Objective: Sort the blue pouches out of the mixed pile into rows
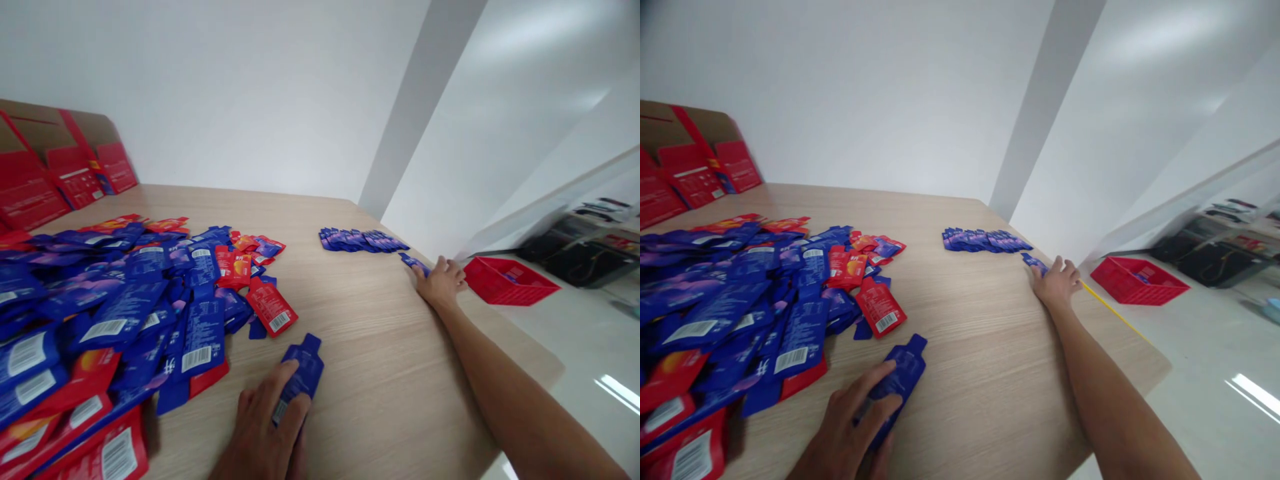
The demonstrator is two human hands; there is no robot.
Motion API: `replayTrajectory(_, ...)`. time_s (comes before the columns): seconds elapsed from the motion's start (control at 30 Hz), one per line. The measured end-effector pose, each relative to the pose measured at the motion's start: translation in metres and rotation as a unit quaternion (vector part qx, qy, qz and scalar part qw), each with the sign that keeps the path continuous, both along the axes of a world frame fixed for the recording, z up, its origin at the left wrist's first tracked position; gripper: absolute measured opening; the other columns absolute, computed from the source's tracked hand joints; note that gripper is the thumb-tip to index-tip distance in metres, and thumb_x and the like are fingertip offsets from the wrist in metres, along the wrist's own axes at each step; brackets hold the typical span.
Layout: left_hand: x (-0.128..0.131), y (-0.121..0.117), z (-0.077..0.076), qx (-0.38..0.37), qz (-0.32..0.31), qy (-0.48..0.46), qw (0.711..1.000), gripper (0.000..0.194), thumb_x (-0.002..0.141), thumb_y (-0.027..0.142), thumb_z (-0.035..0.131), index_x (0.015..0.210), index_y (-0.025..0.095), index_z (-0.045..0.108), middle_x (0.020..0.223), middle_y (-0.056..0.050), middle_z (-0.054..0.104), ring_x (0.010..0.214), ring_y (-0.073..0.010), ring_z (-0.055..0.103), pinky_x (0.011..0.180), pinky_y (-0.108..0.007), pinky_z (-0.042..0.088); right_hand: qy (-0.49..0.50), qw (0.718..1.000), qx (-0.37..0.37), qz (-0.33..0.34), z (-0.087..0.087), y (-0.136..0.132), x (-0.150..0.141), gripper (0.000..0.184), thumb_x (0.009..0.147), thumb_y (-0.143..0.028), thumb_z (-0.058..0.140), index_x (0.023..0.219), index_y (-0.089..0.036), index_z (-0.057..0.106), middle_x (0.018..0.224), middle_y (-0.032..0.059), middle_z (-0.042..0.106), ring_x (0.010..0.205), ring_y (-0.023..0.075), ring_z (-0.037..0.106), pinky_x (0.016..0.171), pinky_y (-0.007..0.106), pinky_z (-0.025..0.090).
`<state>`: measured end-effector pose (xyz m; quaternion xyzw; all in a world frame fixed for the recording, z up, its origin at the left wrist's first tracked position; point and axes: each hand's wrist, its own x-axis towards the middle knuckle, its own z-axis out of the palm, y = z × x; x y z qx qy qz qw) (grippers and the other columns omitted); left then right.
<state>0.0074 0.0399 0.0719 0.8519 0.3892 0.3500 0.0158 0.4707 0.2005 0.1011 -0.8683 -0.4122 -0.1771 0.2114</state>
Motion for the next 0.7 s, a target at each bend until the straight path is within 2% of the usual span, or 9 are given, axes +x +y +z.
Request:
replayTrajectory(0.07, -0.001, 0.0, 0.005, -0.039, -0.014, -0.066, 0.997, 0.04, 0.097, 0.003, 0.047, 0.124, 0.023, 0.068, 0.15, -0.016, 0.067, 0.133, -0.0285, 0.07, 0.106, -0.041, 0.057, -0.019, 0.998, 0.038, 0.036, 0.003, -0.016, -0.031, 0.075, 0.102, -0.049, 0.043, 0.161, -0.002, 0.035, 0.163, 0.0378, 0.034, 0.152, 0.0523, 0.035, 0.113, 0.072, 0.038)
replayTrajectory(0.13, -0.003, 0.002, 0.011, -0.098, -0.037, -0.136, 0.985, 0.035, 0.103, 0.011, 0.049, 0.129, 0.024, 0.067, 0.146, -0.013, 0.071, 0.133, -0.0246, 0.07, 0.11, -0.035, 0.057, -0.014, 0.987, 0.088, 0.136, 0.006, -0.041, -0.075, 0.067, 0.099, -0.046, 0.049, 0.152, -0.007, 0.043, 0.158, 0.0335, 0.041, 0.147, 0.0464, 0.042, 0.111, 0.065, 0.045)
replayTrajectory(0.2, -0.004, 0.006, 0.018, -0.205, -0.037, -0.197, 0.958, 0.028, 0.109, 0.025, 0.049, 0.126, 0.024, 0.071, 0.128, -0.01, 0.081, 0.119, -0.0228, 0.078, 0.101, -0.031, 0.061, 0.055, 0.955, 0.14, 0.254, 0.008, -0.076, -0.128, 0.045, 0.096, -0.048, 0.053, 0.13, -0.018, 0.055, 0.133, 0.0247, 0.06, 0.118, 0.0382, 0.062, 0.094, 0.053, 0.056)
replayTrajectory(0.27, -0.005, 0.011, 0.024, -0.335, -0.005, -0.255, 0.907, 0.034, 0.111, 0.041, 0.047, 0.119, 0.022, 0.074, 0.108, -0.008, 0.085, 0.098, -0.0235, 0.082, 0.083, -0.03, 0.065, 0.198, 0.925, 0.087, 0.314, 0.011, -0.115, -0.183, 0.03, 0.102, -0.057, 0.052, 0.098, -0.027, 0.055, 0.084, 0.0054, 0.063, 0.071, 0.0248, 0.062, 0.069, 0.039, 0.054)
replayTrajectory(0.33, -0.004, 0.013, 0.03, -0.42, 0.029, -0.311, 0.852, 0.044, 0.11, 0.054, 0.046, 0.117, 0.02, 0.075, 0.1, -0.008, 0.084, 0.087, -0.0252, 0.081, 0.071, -0.032, 0.065, 0.352, 0.858, -0.009, 0.375, 0.014, -0.149, -0.232, 0.039, 0.103, -0.063, 0.054, 0.086, -0.029, 0.049, 0.065, -0.0027, 0.053, 0.057, 0.0199, 0.052, 0.057, 0.033, 0.045)
replayTrajectory(0.4, 0.0, 0.011, 0.032, -0.429, 0.04, -0.347, 0.833, 0.05, 0.108, 0.06, 0.048, 0.118, 0.019, 0.074, 0.104, -0.009, 0.084, 0.089, -0.0266, 0.081, 0.071, -0.033, 0.064, 0.452, 0.787, -0.049, 0.417, 0.017, -0.172, -0.267, 0.04, 0.102, -0.067, 0.058, 0.092, -0.029, 0.05, 0.068, -0.0037, 0.055, 0.06, 0.0186, 0.052, 0.057, 0.031, 0.044)
replayTrajectory(0.47, 0.005, 0.002, 0.03, -0.402, 0.024, -0.361, 0.841, 0.049, 0.107, 0.062, 0.05, 0.12, 0.021, 0.073, 0.111, -0.009, 0.084, 0.096, -0.0272, 0.081, 0.079, -0.034, 0.064, 0.525, 0.732, -0.042, 0.432, 0.02, -0.184, -0.289, 0.043, 0.1, -0.07, 0.059, 0.102, -0.028, 0.051, 0.078, -0.0019, 0.059, 0.069, 0.019, 0.056, 0.062, 0.031, 0.047)
replayTrajectory(0.57, 0.011, -0.013, 0.016, -0.375, -0.048, -0.354, 0.856, 0.045, 0.11, 0.056, 0.047, 0.136, 0.026, 0.068, 0.121, -0.008, 0.084, 0.104, -0.0274, 0.082, 0.086, -0.033, 0.065, 0.609, 0.675, 0.01, 0.417, 0.022, -0.19, -0.307, 0.045, 0.098, -0.069, 0.065, 0.106, -0.028, 0.049, 0.091, 0.0, 0.061, 0.084, 0.0191, 0.059, 0.077, 0.033, 0.053)
replayTrajectory(0.7, 0.01, -0.015, -0.013, -0.261, -0.181, -0.239, 0.917, 0.059, 0.108, 0.045, 0.055, 0.164, 0.03, 0.047, 0.149, -0.013, 0.071, 0.135, -0.0317, 0.071, 0.114, -0.042, 0.057, 0.663, 0.638, 0.073, 0.384, 0.017, -0.19, -0.317, 0.044, 0.09, -0.055, 0.078, 0.104, -0.029, 0.045, 0.092, -0.0018, 0.064, 0.08, 0.0172, 0.058, 0.075, 0.031, 0.053)
